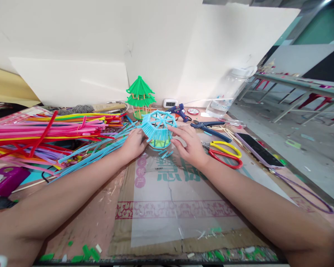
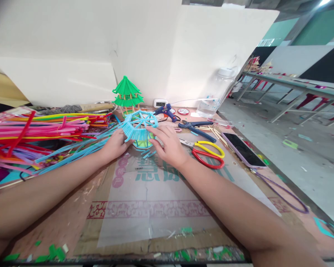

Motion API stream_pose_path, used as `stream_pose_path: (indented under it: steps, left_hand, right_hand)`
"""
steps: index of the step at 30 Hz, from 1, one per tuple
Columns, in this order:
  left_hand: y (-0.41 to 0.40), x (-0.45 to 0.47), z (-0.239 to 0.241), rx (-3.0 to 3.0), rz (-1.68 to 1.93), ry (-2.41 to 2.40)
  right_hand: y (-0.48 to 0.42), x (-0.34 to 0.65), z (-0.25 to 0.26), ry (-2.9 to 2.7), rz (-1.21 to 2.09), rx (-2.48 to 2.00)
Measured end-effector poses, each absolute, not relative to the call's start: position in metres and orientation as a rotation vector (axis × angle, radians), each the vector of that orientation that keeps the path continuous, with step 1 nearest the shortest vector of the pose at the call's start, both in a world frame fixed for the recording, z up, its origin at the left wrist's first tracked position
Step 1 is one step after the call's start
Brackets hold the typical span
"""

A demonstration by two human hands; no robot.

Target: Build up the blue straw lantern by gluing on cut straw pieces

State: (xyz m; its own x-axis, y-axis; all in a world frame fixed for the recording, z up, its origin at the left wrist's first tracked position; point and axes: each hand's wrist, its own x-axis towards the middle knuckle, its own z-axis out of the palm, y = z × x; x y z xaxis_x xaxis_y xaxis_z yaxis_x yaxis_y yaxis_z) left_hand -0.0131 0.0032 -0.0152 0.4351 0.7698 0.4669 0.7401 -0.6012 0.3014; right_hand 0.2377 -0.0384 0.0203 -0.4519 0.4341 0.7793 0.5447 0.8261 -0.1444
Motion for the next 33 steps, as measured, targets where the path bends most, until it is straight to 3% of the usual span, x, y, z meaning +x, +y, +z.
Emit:
stream_pose_path:
  steps: [23,27,33]
  left_hand:
    - [0.003,-0.012,-0.016,2.57,0.931,1.407]
    - [0.005,-0.012,-0.017,2.528,0.956,1.382]
    - [0.004,-0.013,-0.015,2.527,0.925,1.456]
  right_hand:
    - [-0.04,0.234,0.02,-2.108,-0.22,-0.781]
    - [-0.049,0.228,0.024,-1.981,-0.004,-0.795]
    - [-0.059,0.213,0.026,-1.716,0.654,-1.086]
